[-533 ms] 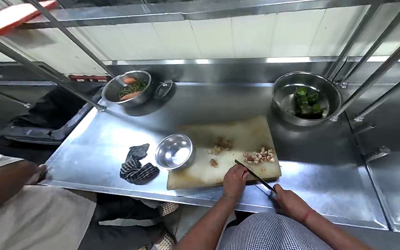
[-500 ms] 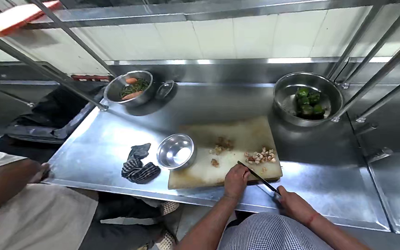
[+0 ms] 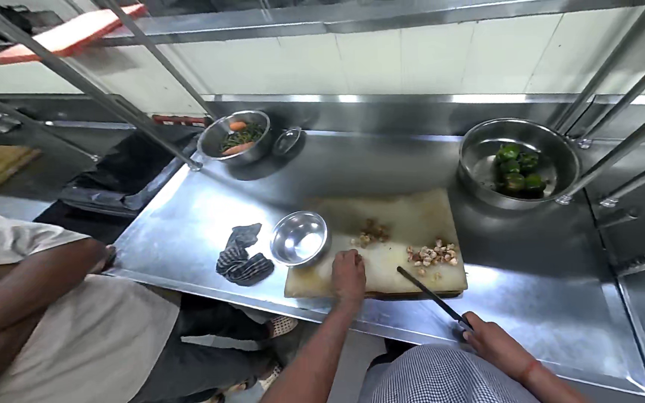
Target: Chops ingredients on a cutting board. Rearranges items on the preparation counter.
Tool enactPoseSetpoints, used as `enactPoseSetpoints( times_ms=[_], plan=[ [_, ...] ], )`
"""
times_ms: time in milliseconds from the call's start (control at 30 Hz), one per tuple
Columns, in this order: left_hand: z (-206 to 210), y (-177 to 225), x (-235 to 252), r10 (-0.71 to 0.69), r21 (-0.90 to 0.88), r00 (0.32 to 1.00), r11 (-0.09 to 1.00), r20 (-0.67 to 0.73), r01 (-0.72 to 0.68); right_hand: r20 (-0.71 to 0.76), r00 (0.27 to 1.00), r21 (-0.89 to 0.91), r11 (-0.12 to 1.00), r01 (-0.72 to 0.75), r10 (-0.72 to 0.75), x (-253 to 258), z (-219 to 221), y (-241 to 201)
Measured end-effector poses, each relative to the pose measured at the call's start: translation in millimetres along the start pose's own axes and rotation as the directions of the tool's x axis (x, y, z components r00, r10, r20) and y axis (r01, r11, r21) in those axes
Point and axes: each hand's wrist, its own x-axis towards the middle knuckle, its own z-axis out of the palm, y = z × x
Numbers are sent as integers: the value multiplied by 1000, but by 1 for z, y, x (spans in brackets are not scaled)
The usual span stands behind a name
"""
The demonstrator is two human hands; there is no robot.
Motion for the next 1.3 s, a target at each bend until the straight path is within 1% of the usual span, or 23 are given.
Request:
enactPoseSetpoints(
  times_ms=[33, 67, 133, 200, 233, 333, 467, 533, 600, 700, 767, 833, 933, 1000, 1033, 1067, 1100, 1167, 1233, 1300],
  plan=[
    [5, 3, -3, 63, -12, 998, 998, 23, -63, -21, 999, 34, 999, -28, 28, 0, -1, -2],
    [10, 8, -9, 158, -26, 986, 987, 44, -157, -38, 998, 67, 997, -47, 49, 0, -2, -3],
    [23, 22, -25, 329, -58, 939, 944, 99, -325, -43, 997, 102, 993, -53, 57, -1, -1, -3],
    [35, 35, -35, 431, -90, 899, 901, 78, -425, -56, 997, 102, 994, -47, 53, -2, 1, -1],
    [39, 39, -38, 446, -107, 893, 892, 62, -439, -72, 996, 84, 995, -48, 54, -4, 1, -1],
    [39, 40, -41, 433, -144, 901, 894, 33, -424, -90, 995, -4, 999, -46, 46, -15, -6, -2],
    [35, 39, -41, 398, -129, 913, 914, 95, -385, -58, 996, -155, 985, -81, 73, -27, -16, -14],
    [38, 40, -42, 410, -105, 909, 909, 73, -402, -53, 992, -220, 967, -126, 117, -27, -19, -28],
    [40, 40, -42, 427, -98, 904, 902, 42, -421, -70, 990, -256, 957, -137, 123, -17, -18, -41],
    [42, 38, -42, 435, -106, 900, 896, 14, -432, -73, 995, -243, 966, -84, 68, 16, -9, -51],
    [43, 37, -42, 432, -107, 902, 897, 6, -429, -48, 997, -233, 970, -62, 53, 29, -8, -54],
    [44, 36, -40, 417, -106, 909, 904, 11, -414, -32, 998, -218, 974, -63, 57, 25, -6, -46],
    [44, 36, -40, 418, -102, 909, 904, -5, -416, -49, 995, -158, 983, -95, 88, 3, 2, -16],
    [44, 34, -40, 424, -110, 905, 899, -16, -423, -11, 996, -26, 996, -85, 84, -4, 1, -3],
    [44, 33, -40, 427, -115, 904, 897, -16, -426, 18, 998, 58, 996, -66, 65, -5, 0, -1],
    [43, 33, -40, 421, -119, 907, 901, -5, -418, 29, 998, 104, 993, -50, 48, -4, -1, -1],
    [41, 34, -39, 406, -122, 914, 908, 15, -401, 15, 999, 103, 994, -42, 40, -4, -2, -4],
    [40, 35, -36, 391, -122, 919, 916, 48, -383, -31, 999, -1, 999, -39, 39, -9, -8, -13],
    [40, 34, -35, 407, -115, 912, 909, 44, -400, -13, 999, -115, 992, -54, 53, -18, -16, -22],
    [41, 34, -36, 420, -113, 907, 903, 33, -414, 25, 998, -154, 987, -49, 53, -22, -22, -28]
  ],
)
